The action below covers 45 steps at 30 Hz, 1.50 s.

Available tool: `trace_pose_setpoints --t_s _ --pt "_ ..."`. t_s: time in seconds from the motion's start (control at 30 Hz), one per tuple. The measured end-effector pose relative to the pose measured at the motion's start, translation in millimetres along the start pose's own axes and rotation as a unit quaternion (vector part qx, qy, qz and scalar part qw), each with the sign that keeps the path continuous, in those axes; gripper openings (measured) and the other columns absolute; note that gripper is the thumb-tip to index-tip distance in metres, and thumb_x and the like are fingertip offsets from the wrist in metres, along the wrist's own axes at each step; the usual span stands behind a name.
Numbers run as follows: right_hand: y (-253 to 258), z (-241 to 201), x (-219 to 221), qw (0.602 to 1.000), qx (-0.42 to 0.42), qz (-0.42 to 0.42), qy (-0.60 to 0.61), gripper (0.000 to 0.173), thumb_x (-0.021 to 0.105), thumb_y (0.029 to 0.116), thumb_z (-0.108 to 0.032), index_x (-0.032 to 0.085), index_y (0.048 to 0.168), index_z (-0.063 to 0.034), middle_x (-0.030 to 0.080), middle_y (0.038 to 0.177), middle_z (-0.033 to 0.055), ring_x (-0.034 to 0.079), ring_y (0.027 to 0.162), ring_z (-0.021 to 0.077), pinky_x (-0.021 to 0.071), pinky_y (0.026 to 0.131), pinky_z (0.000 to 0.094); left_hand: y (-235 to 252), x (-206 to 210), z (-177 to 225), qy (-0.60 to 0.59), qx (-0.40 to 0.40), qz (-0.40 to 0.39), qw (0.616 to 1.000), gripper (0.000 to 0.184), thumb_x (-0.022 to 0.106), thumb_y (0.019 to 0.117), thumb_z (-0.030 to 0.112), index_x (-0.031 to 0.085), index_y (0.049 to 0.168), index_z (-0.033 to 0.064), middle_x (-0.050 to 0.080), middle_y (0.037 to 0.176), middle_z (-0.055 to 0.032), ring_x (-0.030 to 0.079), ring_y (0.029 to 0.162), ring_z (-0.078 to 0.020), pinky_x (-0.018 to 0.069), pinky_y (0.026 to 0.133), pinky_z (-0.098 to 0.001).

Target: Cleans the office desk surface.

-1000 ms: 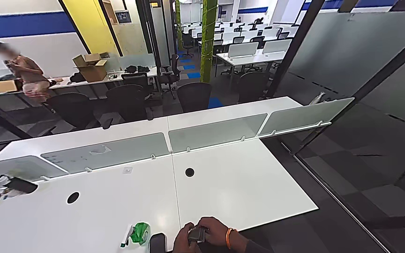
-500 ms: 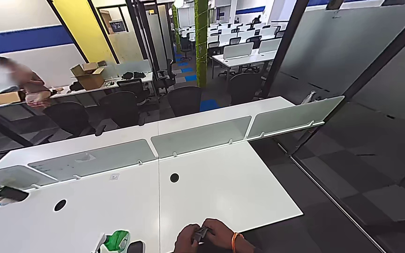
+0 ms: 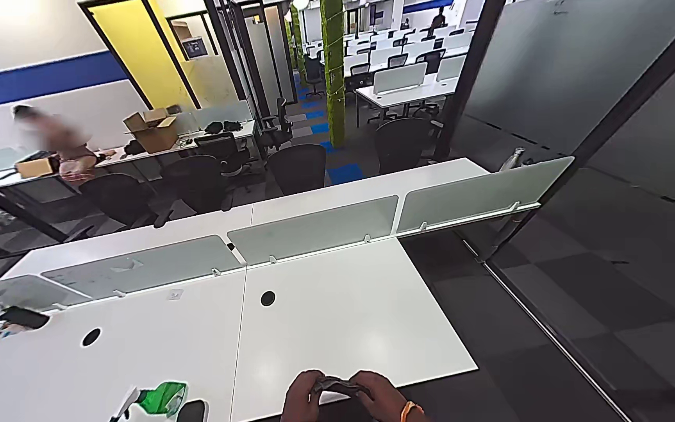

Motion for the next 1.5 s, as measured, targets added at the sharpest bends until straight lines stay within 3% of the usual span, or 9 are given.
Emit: trace_pose_setpoints --t_s 0.4,0.57,0.73,0.83,0.9,0.97,1.07,1.23,1.5 --pt "51 22 -40 0.995 0.075 0.021 -0.065 0.033 0.049 0.1031 -0.012 0.070 0.128 -0.0166 0.071 0.130 0.0084 0.065 0.124 0.0275 0.0486 0.108 0.0523 48 14 -47 0.048 -0.084 -0.062 0.993 0.024 0.061 0.0945 0.014 0.076 0.112 0.0080 0.074 0.117 -0.0087 0.068 0.114 -0.0230 0.0514 0.105 -0.0443" --pt "25 14 -166 0.957 0.071 0.248 -0.136 0.032 0.050 0.0982 -0.002 0.076 0.114 -0.0140 0.076 0.113 0.0070 0.071 0.109 0.0259 0.0543 0.102 0.0499 145 9 38 0.024 0.096 0.051 0.994 0.020 0.062 0.0940 0.014 0.079 0.106 0.0138 0.075 0.116 -0.0032 0.068 0.114 -0.0209 0.0504 0.105 -0.0457" --pt "-21 20 -225 0.875 0.049 0.430 -0.218 0.036 0.047 0.0975 -0.003 0.078 0.114 -0.0144 0.075 0.122 0.0034 0.070 0.117 0.0251 0.0455 0.109 0.0594 195 39 80 -0.038 0.188 0.086 0.978 0.025 0.063 0.0897 0.007 0.079 0.107 0.0153 0.073 0.122 -0.0005 0.065 0.119 -0.0196 0.0472 0.107 -0.0499" --pt "-21 78 -198 0.895 0.150 0.347 -0.239 0.040 0.050 0.0933 0.003 0.077 0.117 -0.0159 0.073 0.128 0.0036 0.064 0.127 0.0285 0.0354 0.113 0.0691 203 101 60 -0.003 0.135 -0.050 0.990 0.025 0.062 0.0922 0.012 0.078 0.111 0.0151 0.073 0.124 -0.0021 0.065 0.120 -0.0219 0.0474 0.107 -0.0494" --pt "-15 138 -158 0.927 0.292 0.142 -0.185 0.045 0.053 0.0965 -0.003 0.067 0.136 -0.0192 0.058 0.150 0.0032 0.046 0.145 0.0286 0.0201 0.118 0.0740 198 161 20 0.076 0.027 -0.275 0.958 0.040 0.067 0.0926 0.022 0.068 0.132 0.0153 0.058 0.147 -0.0080 0.052 0.137 -0.0314 0.0404 0.111 -0.0598" --pt "-10 175 -130 0.931 0.331 0.062 -0.139 0.050 0.057 0.0987 -0.013 0.057 0.148 -0.0206 0.049 0.158 0.0052 0.040 0.150 0.0283 0.0213 0.121 0.0695 189 202 -25 0.132 -0.067 -0.390 0.909 0.072 0.078 0.0853 0.023 0.050 0.151 0.0159 0.036 0.163 -0.0172 0.034 0.148 -0.0457 0.0318 0.111 -0.0737" --pt "17 217 -110 0.943 0.285 0.108 -0.137 0.054 0.061 0.0997 -0.031 0.053 0.152 -0.0224 0.045 0.160 0.0098 0.039 0.150 0.0334 0.0314 0.120 0.0607 204 226 -72 0.178 -0.164 -0.372 0.896 0.092 0.081 0.0811 0.026 0.035 0.161 0.0183 0.018 0.170 -0.0204 0.018 0.153 -0.0509 0.0254 0.112 -0.0773" --pt "80 288 -65 0.927 0.340 0.055 -0.147 0.092 0.059 0.0874 -0.072 0.022 0.165 -0.0393 0.003 0.174 0.0124 0.000 0.158 0.0453 0.0107 0.117 0.0788 254 248 -123 0.215 -0.270 -0.248 0.905 0.117 0.089 0.0711 0.031 0.021 0.165 0.0237 0.001 0.172 -0.0205 0.006 0.154 -0.0533 0.0262 0.111 -0.0778" --pt "152 326 -123 0.942 0.296 0.018 -0.158 0.100 0.070 0.0831 -0.066 0.018 0.165 -0.0415 -0.002 0.175 0.0097 -0.006 0.158 0.0462 0.0047 0.114 0.0836 335 284 -149 0.271 -0.344 -0.275 0.856 0.163 0.103 0.0418 0.030 -0.002 0.166 0.0280 -0.024 0.168 -0.0212 -0.010 0.151 -0.0599 0.0272 0.099 -0.0879"
Point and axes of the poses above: each hand's wrist, its own y-axis towards the middle knuckle, its own x-axis out of the palm, z = x × y, the point moved 9 cm from there along y, towards the middle knuckle
